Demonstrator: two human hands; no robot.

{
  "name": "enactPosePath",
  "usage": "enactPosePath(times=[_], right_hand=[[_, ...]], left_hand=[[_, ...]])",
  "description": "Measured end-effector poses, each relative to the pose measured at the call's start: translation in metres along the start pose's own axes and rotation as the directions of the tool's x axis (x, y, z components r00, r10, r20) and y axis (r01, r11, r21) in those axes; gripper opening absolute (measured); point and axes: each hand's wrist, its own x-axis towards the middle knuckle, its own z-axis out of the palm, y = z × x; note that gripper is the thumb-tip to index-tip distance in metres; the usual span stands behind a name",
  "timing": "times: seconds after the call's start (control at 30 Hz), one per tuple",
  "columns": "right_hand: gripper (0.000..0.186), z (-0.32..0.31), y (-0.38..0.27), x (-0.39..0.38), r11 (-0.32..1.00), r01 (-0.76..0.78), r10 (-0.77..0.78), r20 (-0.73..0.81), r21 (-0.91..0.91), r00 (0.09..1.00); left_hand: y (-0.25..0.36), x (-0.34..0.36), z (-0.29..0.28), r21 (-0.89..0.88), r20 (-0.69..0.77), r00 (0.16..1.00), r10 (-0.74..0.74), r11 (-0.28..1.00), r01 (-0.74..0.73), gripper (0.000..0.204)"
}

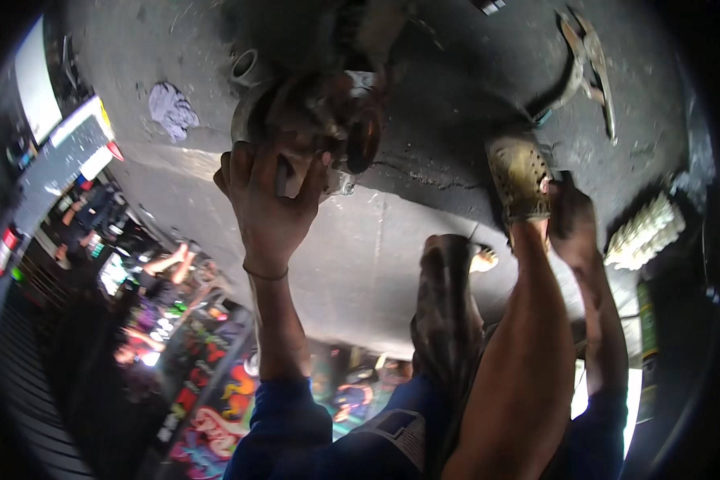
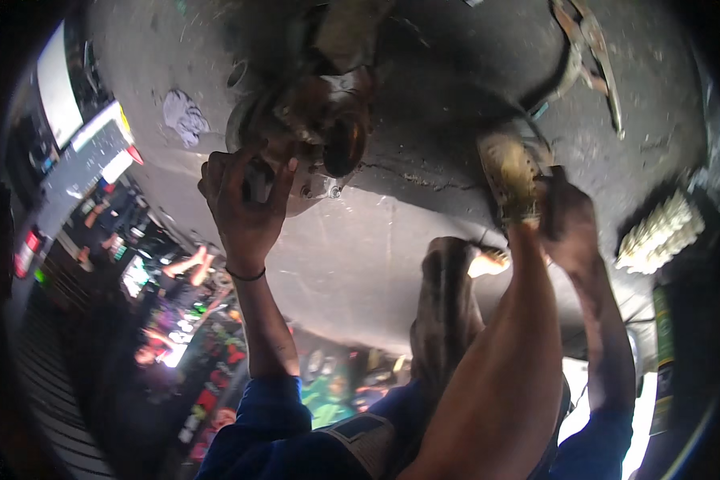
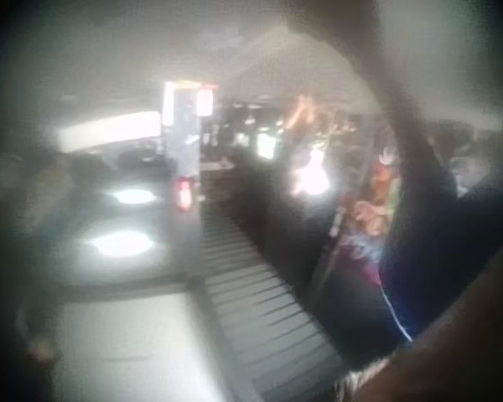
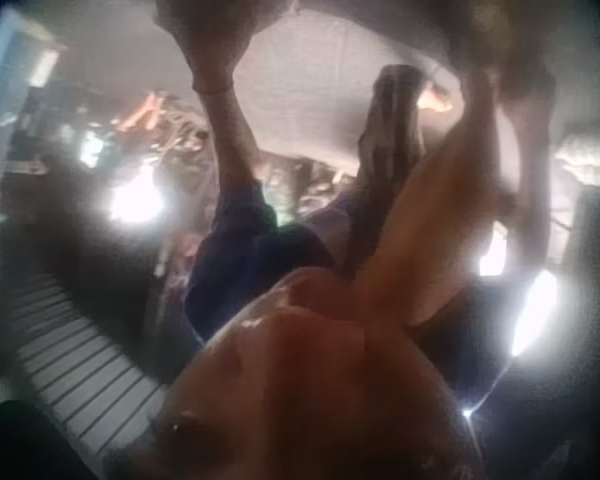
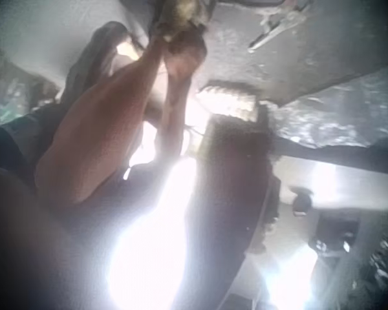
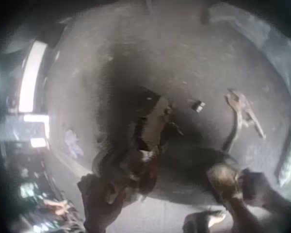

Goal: The person uses pliers and a socket wrench to work on a turbocharger on the floor, adjusting bolts and mechanical components.

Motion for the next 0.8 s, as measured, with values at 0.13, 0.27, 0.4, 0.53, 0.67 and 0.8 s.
enactPosePath(times=[0.13,0.27,0.4,0.53,0.67,0.8], right_hand=[[0.020,0.012,-0.105,0.086,0.970,0.231,-0.226,0.067,-0.072,0.972],[0.014,0.018,-0.177,0.138,0.911,0.399,-0.380,0.164,-0.107,0.910],[0.018,0.010,-0.199,0.159,0.822,0.450,-0.414,0.177,-0.348,0.893],[0.024,0.010,-0.227,0.162,0.741,0.406,-0.356,0.200,-0.534,0.913],[0.035,0.002,-0.265,0.149,0.631,0.434,-0.417,0.191,-0.643,0.889],[0.026,-0.004,-0.291,0.125,0.679,0.600,-0.647,0.042,-0.422,0.762]], left_hand=[[-0.054,-0.028,-0.008,-0.026,-0.208,0.978,-0.024,0.999,0.019,0.031],[-0.106,-0.042,0.023,-0.289,-0.380,0.908,-0.175,0.955,0.063,0.027],[-0.110,-0.040,0.045,-0.463,-0.538,0.797,-0.274,0.886,-0.008,0.026],[-0.113,-0.053,0.038,-0.417,-0.675,0.687,-0.269,0.907,-0.055,0.022],[-0.105,-0.068,0.051,-0.536,-0.677,0.597,-0.430,0.844,-0.001,0.013],[-0.119,-0.072,0.080,-0.350,-0.674,0.631,-0.384,0.918,0.185,0.026]])
